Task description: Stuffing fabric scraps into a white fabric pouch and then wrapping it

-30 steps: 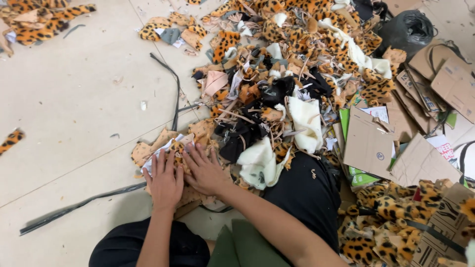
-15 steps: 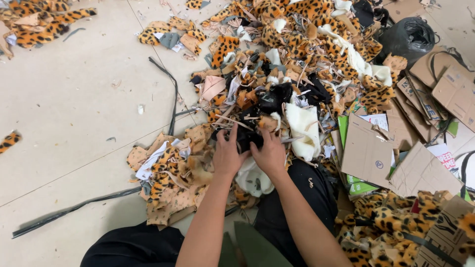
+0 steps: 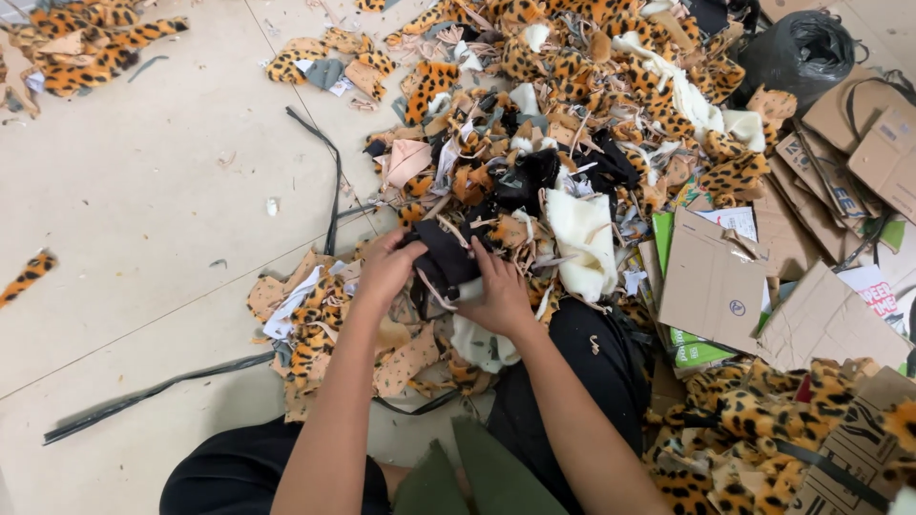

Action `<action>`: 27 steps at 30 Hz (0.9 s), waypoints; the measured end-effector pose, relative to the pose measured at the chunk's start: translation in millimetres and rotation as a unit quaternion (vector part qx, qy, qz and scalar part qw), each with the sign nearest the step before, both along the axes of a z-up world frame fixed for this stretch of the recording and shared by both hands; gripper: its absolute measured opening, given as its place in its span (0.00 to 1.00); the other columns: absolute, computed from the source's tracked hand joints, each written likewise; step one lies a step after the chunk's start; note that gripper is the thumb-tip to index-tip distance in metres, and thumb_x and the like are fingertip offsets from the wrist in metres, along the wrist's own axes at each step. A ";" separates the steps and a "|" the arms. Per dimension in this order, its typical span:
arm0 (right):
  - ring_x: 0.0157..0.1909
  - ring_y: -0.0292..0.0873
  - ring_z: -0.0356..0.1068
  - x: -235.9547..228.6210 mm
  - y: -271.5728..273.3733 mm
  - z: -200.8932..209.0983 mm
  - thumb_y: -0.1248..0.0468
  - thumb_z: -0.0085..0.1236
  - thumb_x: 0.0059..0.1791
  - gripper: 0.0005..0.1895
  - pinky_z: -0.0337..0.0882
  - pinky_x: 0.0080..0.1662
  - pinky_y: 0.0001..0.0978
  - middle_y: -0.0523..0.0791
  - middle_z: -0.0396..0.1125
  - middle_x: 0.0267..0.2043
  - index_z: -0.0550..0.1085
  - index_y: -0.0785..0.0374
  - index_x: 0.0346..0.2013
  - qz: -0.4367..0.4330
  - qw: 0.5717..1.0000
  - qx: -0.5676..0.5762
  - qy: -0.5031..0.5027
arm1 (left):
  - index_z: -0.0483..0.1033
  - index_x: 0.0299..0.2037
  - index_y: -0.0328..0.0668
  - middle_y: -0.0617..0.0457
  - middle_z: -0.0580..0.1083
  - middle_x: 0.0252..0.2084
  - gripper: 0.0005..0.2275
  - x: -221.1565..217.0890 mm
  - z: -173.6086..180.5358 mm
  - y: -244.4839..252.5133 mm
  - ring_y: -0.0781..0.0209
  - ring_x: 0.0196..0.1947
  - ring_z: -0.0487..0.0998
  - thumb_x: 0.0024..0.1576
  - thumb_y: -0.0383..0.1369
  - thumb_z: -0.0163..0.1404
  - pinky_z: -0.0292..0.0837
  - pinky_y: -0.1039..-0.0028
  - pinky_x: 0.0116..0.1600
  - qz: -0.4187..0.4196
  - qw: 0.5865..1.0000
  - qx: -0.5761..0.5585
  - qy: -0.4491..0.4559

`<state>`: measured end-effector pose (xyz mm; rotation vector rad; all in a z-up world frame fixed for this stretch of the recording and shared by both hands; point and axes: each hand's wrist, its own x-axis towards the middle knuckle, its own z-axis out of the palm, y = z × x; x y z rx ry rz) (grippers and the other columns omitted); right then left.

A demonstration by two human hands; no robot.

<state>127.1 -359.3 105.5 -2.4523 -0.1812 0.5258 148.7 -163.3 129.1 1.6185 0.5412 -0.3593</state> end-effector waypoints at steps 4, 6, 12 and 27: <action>0.69 0.59 0.55 -1.6 -0.1 -10.0 0.55 0.65 0.47 0.48 0.53 0.66 0.61 0.54 0.58 0.67 0.50 0.45 0.76 -0.013 0.997 -0.080 -0.001 | 0.80 0.52 0.45 0.41 0.77 0.49 0.17 -0.4 6.7 -5.6 0.51 0.50 0.78 0.53 0.40 0.57 0.80 0.65 0.48 0.075 0.996 -0.019 -0.043; 0.67 0.57 0.58 3.7 -6.9 -27.8 0.57 0.59 0.49 0.42 0.54 0.65 0.58 0.51 0.62 0.63 0.51 0.41 0.75 -0.043 0.991 -0.124 0.002 | 0.47 0.74 0.25 0.23 0.50 0.73 0.32 -10.0 47.4 -15.7 0.28 0.74 0.50 0.62 0.36 0.45 0.50 0.47 0.75 0.126 0.987 -0.098 -0.035; 0.70 0.58 0.49 15.1 -30.2 -37.3 0.64 0.54 0.47 0.41 0.50 0.65 0.61 0.54 0.53 0.72 0.54 0.47 0.74 -0.100 0.975 -0.198 -0.007 | 0.77 0.55 0.61 0.53 0.60 0.72 0.17 -17.5 -35.6 -45.3 0.34 0.68 0.64 0.56 0.45 0.49 0.62 0.46 0.69 -0.137 0.952 0.272 -0.032; 0.72 0.66 0.45 13.3 -19.7 14.3 0.56 0.78 0.41 0.64 0.41 0.69 0.65 0.58 0.47 0.71 0.43 0.60 0.78 -0.019 0.934 0.216 -0.284 | 0.77 0.49 0.49 0.44 0.69 0.50 0.14 22.9 13.4 -56.7 0.27 0.48 0.75 0.57 0.23 0.44 0.77 0.52 0.45 -0.116 0.960 0.094 -0.236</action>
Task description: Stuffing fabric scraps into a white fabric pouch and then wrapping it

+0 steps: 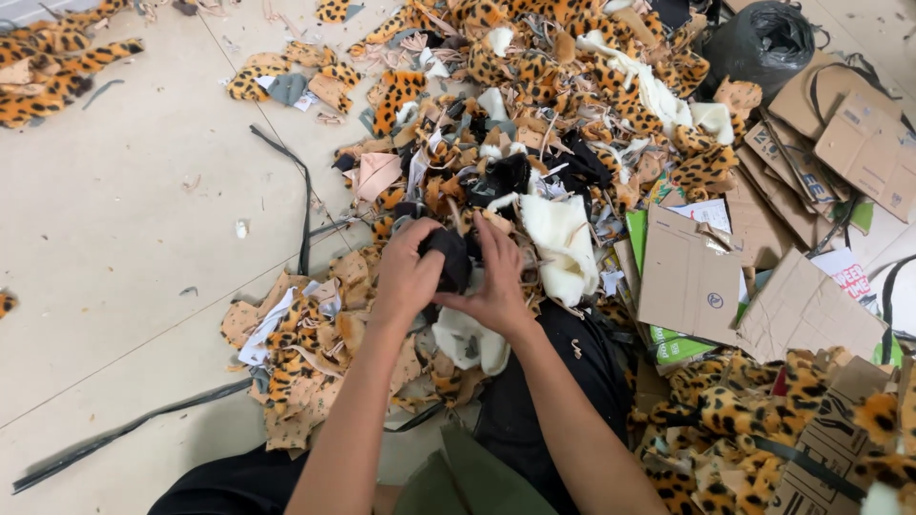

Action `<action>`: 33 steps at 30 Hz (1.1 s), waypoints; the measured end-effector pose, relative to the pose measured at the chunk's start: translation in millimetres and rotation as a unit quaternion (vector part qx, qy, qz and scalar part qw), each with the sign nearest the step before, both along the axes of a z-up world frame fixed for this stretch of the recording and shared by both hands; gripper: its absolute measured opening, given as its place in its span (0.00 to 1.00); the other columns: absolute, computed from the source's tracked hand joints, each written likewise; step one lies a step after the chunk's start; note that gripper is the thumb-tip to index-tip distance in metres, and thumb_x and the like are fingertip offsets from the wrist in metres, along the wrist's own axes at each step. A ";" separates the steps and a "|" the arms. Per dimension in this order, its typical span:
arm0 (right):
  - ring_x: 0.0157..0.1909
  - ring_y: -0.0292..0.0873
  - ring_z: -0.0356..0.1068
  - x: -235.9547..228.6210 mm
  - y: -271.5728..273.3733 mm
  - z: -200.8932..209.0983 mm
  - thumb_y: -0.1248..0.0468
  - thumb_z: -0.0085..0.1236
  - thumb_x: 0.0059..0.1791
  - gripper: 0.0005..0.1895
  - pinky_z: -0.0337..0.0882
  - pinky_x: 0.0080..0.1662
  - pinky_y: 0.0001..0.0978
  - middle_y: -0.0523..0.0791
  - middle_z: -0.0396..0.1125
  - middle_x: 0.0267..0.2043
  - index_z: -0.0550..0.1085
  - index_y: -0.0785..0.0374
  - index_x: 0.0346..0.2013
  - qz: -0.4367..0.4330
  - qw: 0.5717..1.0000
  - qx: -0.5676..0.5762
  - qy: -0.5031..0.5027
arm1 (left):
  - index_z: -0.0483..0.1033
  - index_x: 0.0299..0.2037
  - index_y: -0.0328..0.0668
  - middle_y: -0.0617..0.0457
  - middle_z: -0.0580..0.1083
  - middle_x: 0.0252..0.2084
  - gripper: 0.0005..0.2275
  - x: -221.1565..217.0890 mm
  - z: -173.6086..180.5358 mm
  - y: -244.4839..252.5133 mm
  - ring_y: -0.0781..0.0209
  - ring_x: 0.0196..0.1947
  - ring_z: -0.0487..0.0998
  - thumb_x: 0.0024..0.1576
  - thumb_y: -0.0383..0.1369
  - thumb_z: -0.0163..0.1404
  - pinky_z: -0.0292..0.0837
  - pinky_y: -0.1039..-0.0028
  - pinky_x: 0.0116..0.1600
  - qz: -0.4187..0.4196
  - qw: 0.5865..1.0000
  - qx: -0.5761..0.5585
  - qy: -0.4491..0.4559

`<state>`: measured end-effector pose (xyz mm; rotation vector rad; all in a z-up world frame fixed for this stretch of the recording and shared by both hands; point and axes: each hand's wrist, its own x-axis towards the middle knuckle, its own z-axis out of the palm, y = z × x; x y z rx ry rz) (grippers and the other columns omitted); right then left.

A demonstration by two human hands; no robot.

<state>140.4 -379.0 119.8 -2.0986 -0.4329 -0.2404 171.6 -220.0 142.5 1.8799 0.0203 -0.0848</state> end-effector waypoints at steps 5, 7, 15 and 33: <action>0.74 0.55 0.49 16.9 20.9 -16.4 0.58 0.76 0.41 0.56 0.43 0.70 0.57 0.49 0.57 0.70 0.50 0.59 0.75 0.049 0.992 0.114 -0.025 | 0.74 0.39 0.36 0.44 0.67 0.35 0.08 -8.4 54.9 -10.7 0.48 0.39 0.69 0.63 0.25 0.39 0.65 0.58 0.45 -0.006 0.971 -0.240 0.001; 0.68 0.55 0.60 26.2 19.2 -50.9 0.66 0.74 0.42 0.48 0.57 0.67 0.60 0.49 0.63 0.65 0.58 0.60 0.72 0.065 0.984 0.165 0.009 | 0.76 0.32 0.45 0.54 0.63 0.23 0.10 0.2 51.3 -10.9 0.60 0.26 0.63 0.63 0.27 0.42 0.60 0.65 0.36 -0.084 0.955 -0.285 -0.014; 0.37 0.51 0.77 36.2 -3.2 -79.7 0.69 0.50 0.54 0.08 0.72 0.44 0.47 0.52 0.74 0.33 0.74 0.59 0.47 -0.083 0.988 0.067 0.115 | 0.82 0.38 0.54 0.46 0.82 0.33 0.06 46.6 -13.4 22.2 0.45 0.32 0.86 0.53 0.36 0.55 0.80 0.59 0.37 0.312 0.761 -0.568 -0.009; 0.49 0.47 0.69 43.4 -23.3 -13.3 0.61 0.61 0.50 0.15 0.51 0.59 0.45 0.39 0.70 0.34 0.67 0.49 0.49 0.049 0.978 -0.135 0.150 | 0.75 0.55 0.48 0.43 0.77 0.54 0.32 13.1 15.6 31.1 0.44 0.61 0.75 0.40 0.51 0.65 0.67 0.57 0.62 0.273 0.929 -0.149 0.201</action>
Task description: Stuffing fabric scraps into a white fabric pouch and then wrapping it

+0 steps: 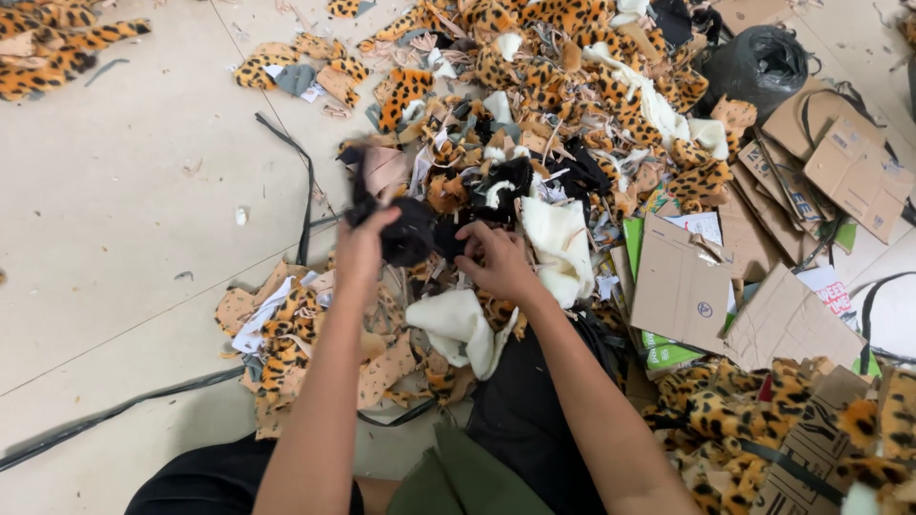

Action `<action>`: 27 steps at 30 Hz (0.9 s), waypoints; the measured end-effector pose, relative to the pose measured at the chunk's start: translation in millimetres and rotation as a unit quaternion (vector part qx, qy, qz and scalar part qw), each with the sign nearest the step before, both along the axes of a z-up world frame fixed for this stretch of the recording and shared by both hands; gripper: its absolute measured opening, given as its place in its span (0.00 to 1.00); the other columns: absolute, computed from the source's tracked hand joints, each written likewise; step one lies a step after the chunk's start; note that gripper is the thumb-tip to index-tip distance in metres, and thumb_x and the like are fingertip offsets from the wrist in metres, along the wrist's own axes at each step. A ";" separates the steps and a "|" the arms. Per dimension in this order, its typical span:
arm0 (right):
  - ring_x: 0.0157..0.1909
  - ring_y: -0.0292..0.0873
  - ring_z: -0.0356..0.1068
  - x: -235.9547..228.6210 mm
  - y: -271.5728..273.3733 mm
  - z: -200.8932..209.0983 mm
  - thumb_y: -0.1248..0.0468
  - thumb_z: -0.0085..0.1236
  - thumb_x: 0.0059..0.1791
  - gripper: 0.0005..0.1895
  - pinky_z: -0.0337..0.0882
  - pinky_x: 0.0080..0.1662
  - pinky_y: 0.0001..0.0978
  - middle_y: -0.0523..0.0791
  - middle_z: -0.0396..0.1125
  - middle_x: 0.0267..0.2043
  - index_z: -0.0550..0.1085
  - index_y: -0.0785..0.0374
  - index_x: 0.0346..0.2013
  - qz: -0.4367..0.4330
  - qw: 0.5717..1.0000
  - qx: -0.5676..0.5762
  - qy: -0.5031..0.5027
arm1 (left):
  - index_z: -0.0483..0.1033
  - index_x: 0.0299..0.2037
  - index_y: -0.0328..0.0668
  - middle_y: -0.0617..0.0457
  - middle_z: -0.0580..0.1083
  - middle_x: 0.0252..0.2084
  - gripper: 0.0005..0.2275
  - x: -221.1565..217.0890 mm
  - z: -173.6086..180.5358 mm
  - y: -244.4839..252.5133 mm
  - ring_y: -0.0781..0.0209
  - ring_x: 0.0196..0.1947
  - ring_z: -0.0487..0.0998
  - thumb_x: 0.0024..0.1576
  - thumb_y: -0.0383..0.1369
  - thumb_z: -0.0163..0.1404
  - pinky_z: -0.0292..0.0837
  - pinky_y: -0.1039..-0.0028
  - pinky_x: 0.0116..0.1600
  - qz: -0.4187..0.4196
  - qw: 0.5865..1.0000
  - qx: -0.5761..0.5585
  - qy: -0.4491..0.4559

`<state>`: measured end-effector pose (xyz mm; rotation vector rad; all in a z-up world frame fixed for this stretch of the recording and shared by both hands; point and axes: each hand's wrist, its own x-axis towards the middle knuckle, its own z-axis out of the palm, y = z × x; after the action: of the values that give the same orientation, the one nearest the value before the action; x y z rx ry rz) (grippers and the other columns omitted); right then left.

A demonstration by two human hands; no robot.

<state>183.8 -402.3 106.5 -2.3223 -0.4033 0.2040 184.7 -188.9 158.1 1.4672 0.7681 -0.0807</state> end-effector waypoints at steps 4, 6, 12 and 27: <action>0.57 0.47 0.63 -16.9 21.5 5.1 0.57 0.68 0.48 0.30 0.58 0.62 0.45 0.43 0.68 0.50 0.69 0.50 0.63 -0.019 0.990 0.109 -0.085 | 0.79 0.51 0.43 0.40 0.78 0.49 0.28 -5.6 18.0 19.4 0.44 0.52 0.80 0.42 0.46 0.66 0.79 0.55 0.47 -0.048 0.999 0.018 -0.018; 0.76 0.73 0.31 -24.7 37.0 14.0 0.53 0.65 0.51 0.49 0.43 0.70 0.67 0.60 0.40 0.78 0.46 0.50 0.79 0.027 0.941 0.330 0.063 | 0.75 0.56 0.40 0.35 0.75 0.56 0.34 -14.9 41.6 -1.4 0.41 0.60 0.75 0.37 0.41 0.68 0.69 0.52 0.61 -0.074 0.995 -0.069 -0.017; 0.15 0.44 0.64 -15.9 54.6 45.8 0.63 0.74 0.42 0.12 0.61 0.15 0.30 0.49 0.65 0.18 0.75 0.63 0.24 -0.181 0.895 0.371 0.170 | 0.67 0.68 0.37 0.31 0.67 0.65 0.41 2.5 -1.9 -46.4 0.36 0.66 0.68 0.47 0.52 0.66 0.60 0.34 0.63 -0.131 0.981 -0.143 0.022; 0.76 0.63 0.50 72.3 -76.8 38.0 0.59 0.79 0.46 0.63 0.53 0.73 0.52 0.65 0.44 0.76 0.38 0.52 0.78 -0.370 0.854 0.362 0.049 | 0.80 0.52 0.47 0.43 0.78 0.52 0.21 -42.0 -108.2 -14.5 0.37 0.58 0.75 0.49 0.44 0.62 0.70 0.50 0.59 -0.326 0.933 0.149 0.025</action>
<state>256.1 -479.1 144.4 -1.5520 0.4281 -0.1884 142.7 -203.4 49.9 1.9712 0.3082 -0.5263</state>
